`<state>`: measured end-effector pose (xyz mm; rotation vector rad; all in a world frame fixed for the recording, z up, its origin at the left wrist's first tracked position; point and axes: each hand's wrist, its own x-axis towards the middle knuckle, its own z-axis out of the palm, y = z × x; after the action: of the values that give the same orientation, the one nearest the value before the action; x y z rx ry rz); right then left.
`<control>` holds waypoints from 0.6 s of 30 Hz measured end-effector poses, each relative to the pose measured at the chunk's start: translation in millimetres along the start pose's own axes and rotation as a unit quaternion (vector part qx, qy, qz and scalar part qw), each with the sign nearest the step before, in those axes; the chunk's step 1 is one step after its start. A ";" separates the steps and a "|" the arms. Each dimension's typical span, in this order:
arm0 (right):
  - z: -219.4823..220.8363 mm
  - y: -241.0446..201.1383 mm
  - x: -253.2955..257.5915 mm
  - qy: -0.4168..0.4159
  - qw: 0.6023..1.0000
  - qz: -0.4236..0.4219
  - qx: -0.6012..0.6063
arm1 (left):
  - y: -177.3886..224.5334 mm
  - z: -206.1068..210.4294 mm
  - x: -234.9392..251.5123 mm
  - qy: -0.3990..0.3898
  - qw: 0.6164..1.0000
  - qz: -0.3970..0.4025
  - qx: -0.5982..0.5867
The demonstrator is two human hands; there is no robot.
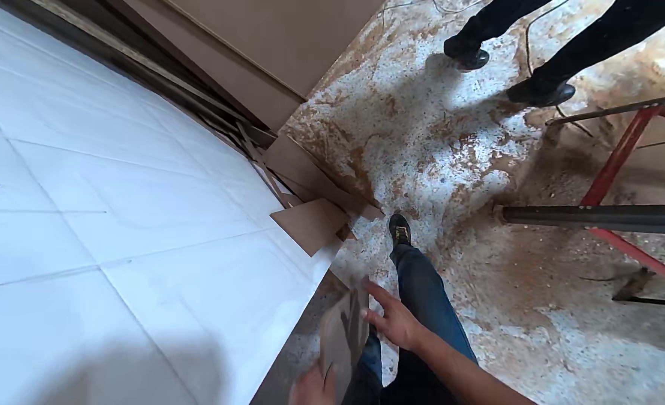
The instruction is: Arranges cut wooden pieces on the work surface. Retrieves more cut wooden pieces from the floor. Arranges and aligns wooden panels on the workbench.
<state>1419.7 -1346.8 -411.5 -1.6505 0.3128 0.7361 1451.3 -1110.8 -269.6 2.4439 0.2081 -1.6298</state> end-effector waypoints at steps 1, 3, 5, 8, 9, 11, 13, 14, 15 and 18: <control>-1.5 -12.0 -2.3 0.014 0.999 0.017 0.039 | 26.6 -3.2 12.1 0.000 1.000 0.009 -0.014; -5.0 -30.5 1.0 0.026 0.995 0.044 0.087 | 78.4 -5.4 46.6 -0.015 1.000 0.012 -0.012; -10.6 -36.4 14.3 0.043 0.994 0.059 0.077 | 115.0 4.9 85.8 0.001 0.999 0.044 0.001; -44.2 -26.3 53.3 0.102 0.987 0.121 -0.001 | 157.1 19.1 139.5 -0.007 0.997 0.075 0.033; -60.5 -23.7 71.2 0.118 0.981 0.149 -0.041 | 175.1 16.3 151.7 -0.022 0.997 0.064 0.047; -91.1 -21.7 107.4 0.107 0.965 0.215 -0.103 | 207.5 10.0 172.9 -0.067 0.995 0.037 0.059; -115.7 -20.6 137.7 0.083 0.949 0.271 -0.136 | 227.0 2.1 203.3 -0.122 0.988 0.049 0.082; -124.1 -14.2 149.5 0.072 0.944 0.292 -0.137 | 233.9 -6.5 220.9 -0.161 0.981 0.054 0.096; -130.5 -2.9 159.7 0.057 0.942 0.305 -0.132 | 241.4 -19.0 239.2 -0.190 0.973 0.055 0.115; -139.0 46.1 188.7 -0.025 0.952 0.271 -0.138 | 284.3 -79.2 299.8 -0.136 0.983 0.038 0.117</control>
<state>1576.8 -1453.3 -556.6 -1.8219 0.6677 1.2782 1701.0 -1365.4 -492.8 2.3139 -0.1237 -2.0296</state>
